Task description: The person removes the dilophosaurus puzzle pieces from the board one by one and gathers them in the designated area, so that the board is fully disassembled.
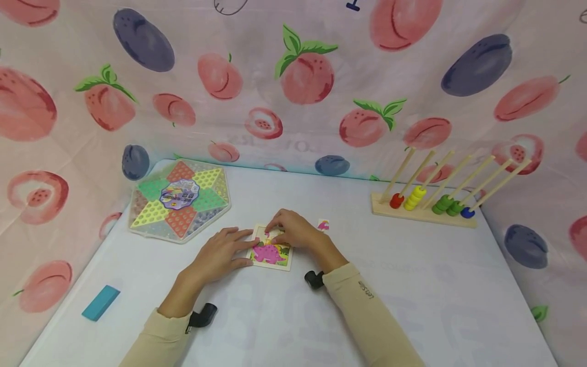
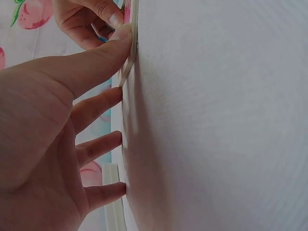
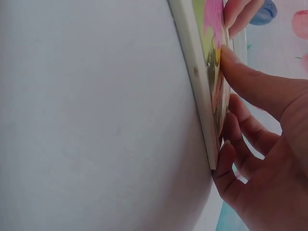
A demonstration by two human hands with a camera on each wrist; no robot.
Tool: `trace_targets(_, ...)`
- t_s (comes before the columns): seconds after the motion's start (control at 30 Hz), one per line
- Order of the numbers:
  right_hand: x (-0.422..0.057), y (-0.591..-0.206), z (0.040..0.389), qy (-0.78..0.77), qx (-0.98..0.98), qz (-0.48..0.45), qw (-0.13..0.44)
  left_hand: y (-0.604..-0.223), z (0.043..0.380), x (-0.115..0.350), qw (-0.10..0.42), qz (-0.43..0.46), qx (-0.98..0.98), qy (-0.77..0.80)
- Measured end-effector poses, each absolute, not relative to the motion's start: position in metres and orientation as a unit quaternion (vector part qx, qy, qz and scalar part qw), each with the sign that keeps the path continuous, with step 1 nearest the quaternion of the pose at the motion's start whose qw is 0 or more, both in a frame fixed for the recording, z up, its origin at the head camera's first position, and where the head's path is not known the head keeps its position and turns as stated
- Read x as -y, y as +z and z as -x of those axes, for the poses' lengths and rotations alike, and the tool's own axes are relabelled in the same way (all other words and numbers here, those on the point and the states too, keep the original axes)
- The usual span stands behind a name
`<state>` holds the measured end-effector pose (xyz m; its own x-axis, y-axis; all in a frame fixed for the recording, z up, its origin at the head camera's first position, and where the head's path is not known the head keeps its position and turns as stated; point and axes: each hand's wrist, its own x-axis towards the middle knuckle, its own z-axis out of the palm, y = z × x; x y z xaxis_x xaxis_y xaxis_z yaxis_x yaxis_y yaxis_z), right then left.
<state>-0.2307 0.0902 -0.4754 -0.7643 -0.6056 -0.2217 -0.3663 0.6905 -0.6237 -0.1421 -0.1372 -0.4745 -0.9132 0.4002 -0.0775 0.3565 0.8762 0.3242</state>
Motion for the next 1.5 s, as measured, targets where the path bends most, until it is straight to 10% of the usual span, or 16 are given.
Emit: trace_targets(1.5,-0.098,-0.464,0.228,-0.305,-0.904,0.244,0.173,-0.474,0.142,0.138,0.076,-0.191,-0.964,0.166)
